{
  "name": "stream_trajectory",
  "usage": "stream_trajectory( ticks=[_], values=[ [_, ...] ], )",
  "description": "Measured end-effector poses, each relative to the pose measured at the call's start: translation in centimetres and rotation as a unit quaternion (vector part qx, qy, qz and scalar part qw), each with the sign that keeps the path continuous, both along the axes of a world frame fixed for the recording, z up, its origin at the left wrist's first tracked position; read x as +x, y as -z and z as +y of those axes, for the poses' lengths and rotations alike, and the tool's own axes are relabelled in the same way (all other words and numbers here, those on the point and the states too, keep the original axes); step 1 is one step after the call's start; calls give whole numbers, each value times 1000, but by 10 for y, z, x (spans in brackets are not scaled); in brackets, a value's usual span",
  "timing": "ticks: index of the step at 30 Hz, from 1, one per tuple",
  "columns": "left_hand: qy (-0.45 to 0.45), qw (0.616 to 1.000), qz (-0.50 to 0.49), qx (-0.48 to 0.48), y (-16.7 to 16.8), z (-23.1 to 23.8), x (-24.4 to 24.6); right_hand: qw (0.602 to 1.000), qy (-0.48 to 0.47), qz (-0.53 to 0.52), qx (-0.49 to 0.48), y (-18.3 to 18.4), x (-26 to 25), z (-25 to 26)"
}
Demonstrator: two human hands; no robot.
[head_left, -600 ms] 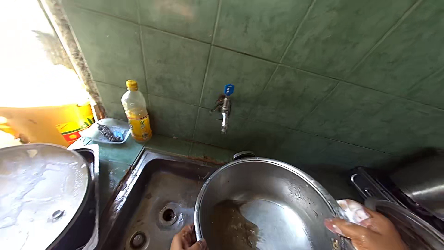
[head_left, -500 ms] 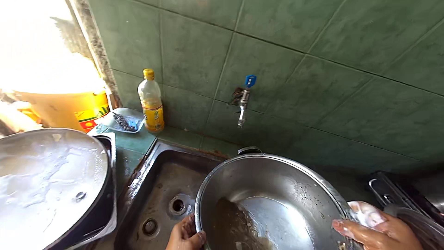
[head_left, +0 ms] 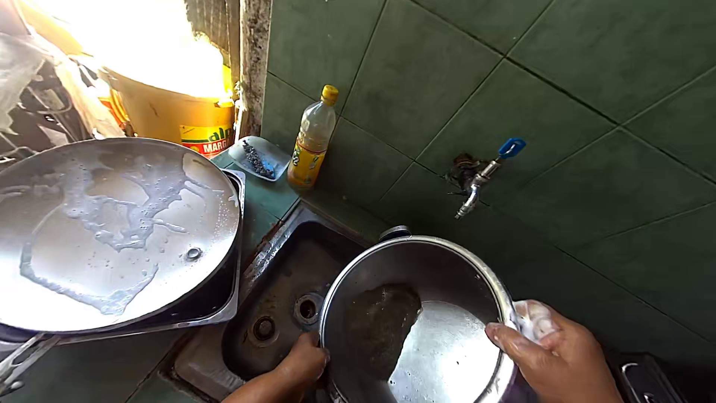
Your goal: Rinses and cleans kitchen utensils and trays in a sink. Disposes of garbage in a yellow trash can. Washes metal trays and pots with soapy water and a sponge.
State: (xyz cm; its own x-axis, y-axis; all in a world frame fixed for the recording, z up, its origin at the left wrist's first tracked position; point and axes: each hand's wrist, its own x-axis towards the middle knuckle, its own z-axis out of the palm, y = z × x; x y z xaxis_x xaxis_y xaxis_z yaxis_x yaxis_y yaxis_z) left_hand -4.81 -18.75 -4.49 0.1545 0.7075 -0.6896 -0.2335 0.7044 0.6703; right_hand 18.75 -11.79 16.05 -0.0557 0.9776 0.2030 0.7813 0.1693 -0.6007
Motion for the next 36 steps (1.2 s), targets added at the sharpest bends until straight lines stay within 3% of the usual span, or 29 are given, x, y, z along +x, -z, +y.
stream_trajectory(
  ticks=[7,14,20,36],
  values=[
    [-11,999,32,-8,22,7,-2,996,-53,-64,15,2,-37,24],
    [70,992,98,-45,23,8,-6,989,-83,-126,-10,-4,-63,14],
    [122,979,141,-76,25,11,0,989,-89,-118,-15,-2,-70,3],
    [142,979,123,-79,16,11,-4,971,-113,-211,21,-13,-105,2]
  ],
)
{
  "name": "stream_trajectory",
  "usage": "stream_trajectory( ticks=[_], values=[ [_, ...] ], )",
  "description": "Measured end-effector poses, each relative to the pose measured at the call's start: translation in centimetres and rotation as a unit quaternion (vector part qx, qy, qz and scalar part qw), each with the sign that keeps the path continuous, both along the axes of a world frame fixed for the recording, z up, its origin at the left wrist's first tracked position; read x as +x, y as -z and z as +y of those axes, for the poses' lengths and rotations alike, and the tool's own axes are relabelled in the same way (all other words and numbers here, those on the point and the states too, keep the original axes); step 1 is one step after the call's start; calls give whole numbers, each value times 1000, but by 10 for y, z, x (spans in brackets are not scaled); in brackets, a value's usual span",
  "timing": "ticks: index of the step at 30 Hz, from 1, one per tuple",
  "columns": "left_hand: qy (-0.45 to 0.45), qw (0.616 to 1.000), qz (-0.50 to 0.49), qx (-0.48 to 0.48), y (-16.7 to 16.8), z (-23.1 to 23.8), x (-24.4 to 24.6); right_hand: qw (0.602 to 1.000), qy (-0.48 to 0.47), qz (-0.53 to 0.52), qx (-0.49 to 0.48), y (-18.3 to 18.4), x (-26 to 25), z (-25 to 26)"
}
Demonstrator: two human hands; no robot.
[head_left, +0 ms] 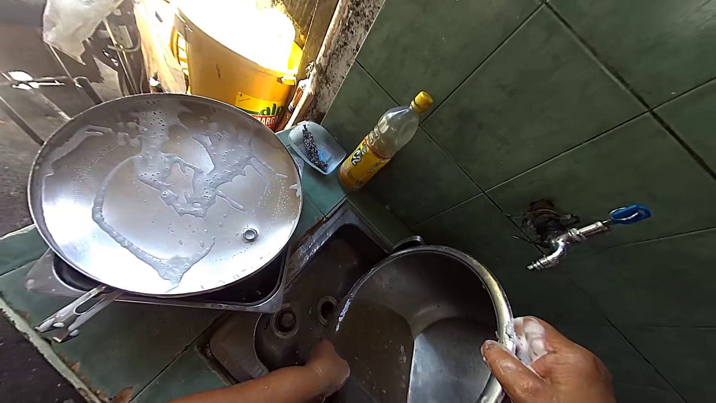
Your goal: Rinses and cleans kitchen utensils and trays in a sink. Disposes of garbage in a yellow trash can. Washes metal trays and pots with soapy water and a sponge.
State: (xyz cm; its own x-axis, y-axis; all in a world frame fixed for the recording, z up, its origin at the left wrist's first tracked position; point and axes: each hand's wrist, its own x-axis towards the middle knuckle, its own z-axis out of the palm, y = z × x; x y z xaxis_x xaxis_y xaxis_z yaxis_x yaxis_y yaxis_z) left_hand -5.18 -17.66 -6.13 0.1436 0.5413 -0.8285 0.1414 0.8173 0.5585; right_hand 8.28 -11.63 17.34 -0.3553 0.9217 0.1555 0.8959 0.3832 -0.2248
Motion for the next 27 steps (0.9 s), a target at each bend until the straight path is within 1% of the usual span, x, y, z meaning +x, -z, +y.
stream_trajectory(
  ticks=[4,27],
  values=[
    [-11,1000,-8,2,2,0,2,1000,-11,-14,6,-3,-4,-3],
    [5,999,-39,-2,-1,0,5,994,-43,-82,54,-10,-36,-8]
  ],
)
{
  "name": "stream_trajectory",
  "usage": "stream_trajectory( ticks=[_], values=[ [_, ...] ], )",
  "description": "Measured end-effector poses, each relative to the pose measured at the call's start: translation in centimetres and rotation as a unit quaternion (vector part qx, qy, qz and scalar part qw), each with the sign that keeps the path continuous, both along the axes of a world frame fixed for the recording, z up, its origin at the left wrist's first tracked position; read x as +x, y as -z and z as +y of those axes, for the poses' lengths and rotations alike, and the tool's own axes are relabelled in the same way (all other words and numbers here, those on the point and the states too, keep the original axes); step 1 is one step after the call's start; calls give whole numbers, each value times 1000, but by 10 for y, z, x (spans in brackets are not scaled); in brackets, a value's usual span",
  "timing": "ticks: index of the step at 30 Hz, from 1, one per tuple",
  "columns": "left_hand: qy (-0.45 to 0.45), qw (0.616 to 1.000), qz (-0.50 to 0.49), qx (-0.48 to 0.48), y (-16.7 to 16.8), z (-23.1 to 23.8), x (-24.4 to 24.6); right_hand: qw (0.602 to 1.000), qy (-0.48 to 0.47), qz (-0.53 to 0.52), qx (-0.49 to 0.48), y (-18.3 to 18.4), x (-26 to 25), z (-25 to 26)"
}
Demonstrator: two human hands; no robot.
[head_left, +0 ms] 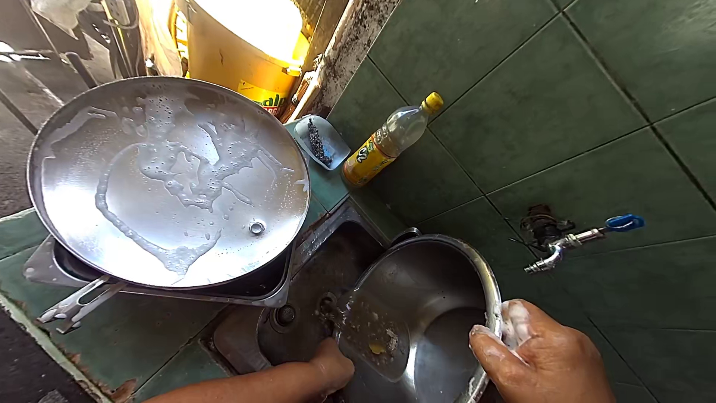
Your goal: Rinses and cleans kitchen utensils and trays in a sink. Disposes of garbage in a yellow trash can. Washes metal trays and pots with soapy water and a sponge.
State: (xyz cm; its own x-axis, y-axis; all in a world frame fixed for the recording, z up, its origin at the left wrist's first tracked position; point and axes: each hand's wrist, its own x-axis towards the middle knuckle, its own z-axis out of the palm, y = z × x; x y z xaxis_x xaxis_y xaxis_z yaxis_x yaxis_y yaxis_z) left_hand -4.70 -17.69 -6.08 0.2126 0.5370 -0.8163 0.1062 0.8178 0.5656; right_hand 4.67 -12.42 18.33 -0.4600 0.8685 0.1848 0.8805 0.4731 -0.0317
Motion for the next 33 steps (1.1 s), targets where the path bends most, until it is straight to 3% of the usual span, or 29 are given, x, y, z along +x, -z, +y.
stream_trajectory(
  ticks=[33],
  values=[
    [-74,994,-75,-17,-2,-4,4,981,-130,-96,108,7,-65,-14]
  ],
)
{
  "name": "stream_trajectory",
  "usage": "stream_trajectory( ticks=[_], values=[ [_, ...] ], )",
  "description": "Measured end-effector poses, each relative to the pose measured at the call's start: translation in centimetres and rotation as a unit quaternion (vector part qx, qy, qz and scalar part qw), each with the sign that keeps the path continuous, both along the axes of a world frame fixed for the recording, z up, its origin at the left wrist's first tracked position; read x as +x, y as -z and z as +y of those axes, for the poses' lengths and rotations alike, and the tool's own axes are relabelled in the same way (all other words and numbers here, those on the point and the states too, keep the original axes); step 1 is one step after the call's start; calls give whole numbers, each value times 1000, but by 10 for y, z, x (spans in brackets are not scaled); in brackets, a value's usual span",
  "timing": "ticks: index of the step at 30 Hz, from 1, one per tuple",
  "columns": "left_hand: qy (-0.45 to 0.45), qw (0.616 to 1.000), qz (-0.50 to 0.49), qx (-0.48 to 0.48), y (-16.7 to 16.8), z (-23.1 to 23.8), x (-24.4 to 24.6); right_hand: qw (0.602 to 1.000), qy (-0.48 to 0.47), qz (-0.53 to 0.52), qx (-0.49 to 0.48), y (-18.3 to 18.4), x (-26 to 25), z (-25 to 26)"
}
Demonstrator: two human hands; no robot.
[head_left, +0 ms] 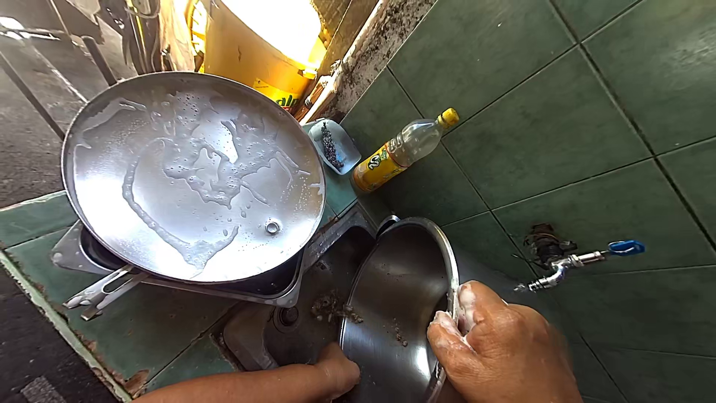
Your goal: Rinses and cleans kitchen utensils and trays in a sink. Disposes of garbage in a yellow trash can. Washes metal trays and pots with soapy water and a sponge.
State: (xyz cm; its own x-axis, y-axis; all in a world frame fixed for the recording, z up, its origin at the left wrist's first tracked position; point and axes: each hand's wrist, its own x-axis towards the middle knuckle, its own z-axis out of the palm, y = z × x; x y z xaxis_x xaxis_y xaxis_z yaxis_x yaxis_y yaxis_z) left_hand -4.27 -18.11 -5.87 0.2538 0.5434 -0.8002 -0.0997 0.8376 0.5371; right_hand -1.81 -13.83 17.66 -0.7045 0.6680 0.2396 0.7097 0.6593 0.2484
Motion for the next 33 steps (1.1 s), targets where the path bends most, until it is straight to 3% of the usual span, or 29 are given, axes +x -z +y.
stream_trajectory(
  ticks=[19,28,33],
  values=[
    [33,999,-17,-34,-6,-3,3,999,-19,-7,30,19,-6,6],
    [74,993,88,-35,-7,-4,0,980,97,140,-99,16,79,7],
    [33,996,76,18,-3,-10,-3,899,183,338,-208,19,153,-7]
  ],
)
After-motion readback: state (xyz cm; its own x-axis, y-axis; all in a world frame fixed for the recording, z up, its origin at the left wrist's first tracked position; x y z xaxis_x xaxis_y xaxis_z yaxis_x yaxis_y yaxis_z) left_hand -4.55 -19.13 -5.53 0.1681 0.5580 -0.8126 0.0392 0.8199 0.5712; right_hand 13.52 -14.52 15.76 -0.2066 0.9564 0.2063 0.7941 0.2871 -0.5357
